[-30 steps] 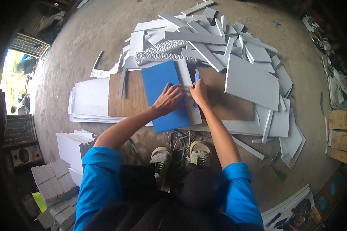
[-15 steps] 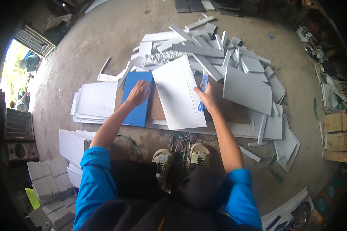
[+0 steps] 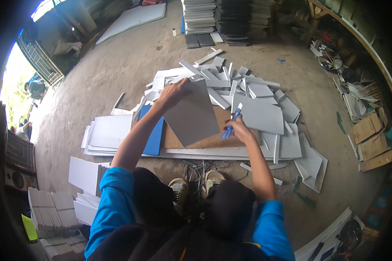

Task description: The person uses a blue rectangular template and a utility knife to cut white foam sheets. They repeatedly place the template on a sheet, trace the edges, and cut along the lines to produce smaller rectangular pieces.

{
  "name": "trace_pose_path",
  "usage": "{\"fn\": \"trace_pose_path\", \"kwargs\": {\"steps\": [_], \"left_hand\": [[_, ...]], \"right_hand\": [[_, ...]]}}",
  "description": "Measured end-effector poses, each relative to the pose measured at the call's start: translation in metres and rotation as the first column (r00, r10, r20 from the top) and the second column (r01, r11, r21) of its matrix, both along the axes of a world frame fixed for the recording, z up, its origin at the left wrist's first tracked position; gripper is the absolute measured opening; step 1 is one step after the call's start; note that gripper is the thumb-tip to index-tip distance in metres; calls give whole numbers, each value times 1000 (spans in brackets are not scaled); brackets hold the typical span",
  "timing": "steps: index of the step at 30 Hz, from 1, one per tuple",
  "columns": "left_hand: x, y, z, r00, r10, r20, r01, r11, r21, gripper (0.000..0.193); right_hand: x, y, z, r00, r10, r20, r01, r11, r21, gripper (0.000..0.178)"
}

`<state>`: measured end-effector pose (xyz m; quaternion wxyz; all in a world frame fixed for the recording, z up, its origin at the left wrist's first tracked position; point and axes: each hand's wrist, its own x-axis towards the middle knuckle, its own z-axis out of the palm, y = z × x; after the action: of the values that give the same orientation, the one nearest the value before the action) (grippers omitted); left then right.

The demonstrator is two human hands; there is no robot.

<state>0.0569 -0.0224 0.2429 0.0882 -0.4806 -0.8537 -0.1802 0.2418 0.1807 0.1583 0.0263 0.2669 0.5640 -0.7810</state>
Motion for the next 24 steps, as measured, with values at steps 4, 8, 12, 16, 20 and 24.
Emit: {"fn": "trace_pose_path", "kwargs": {"steps": [4, 8, 12, 16, 20, 24], "left_hand": [[4, 15, -14, 964, -10, -266, 22, 999, 40, 37], [8, 29, -15, 976, 42, -214, -44, 999, -5, 31], [11, 38, -14, 978, 1, -207, -7, 1000, -30, 25], [10, 41, -23, 949, 22, -314, 12, 994, 104, 19], [22, 51, -14, 996, 20, -82, -15, 998, 62, 21], [21, 49, -14, 993, 35, -109, -28, 998, 61, 19]], "right_hand": [[14, 13, -9, 978, 189, -84, -186, 982, 35, 39], [12, 7, -9, 965, 169, -202, -107, 952, 285, 26], [5, -26, 33, 957, 31, -288, 123, 857, 500, 16], [-11, -45, 61, 986, -7, -167, 126, 691, 712, 24], [-26, -53, 55, 965, 22, -262, 242, 318, 917, 23], [-38, -57, 42, 967, 109, -230, 200, 233, 952, 23]]}}
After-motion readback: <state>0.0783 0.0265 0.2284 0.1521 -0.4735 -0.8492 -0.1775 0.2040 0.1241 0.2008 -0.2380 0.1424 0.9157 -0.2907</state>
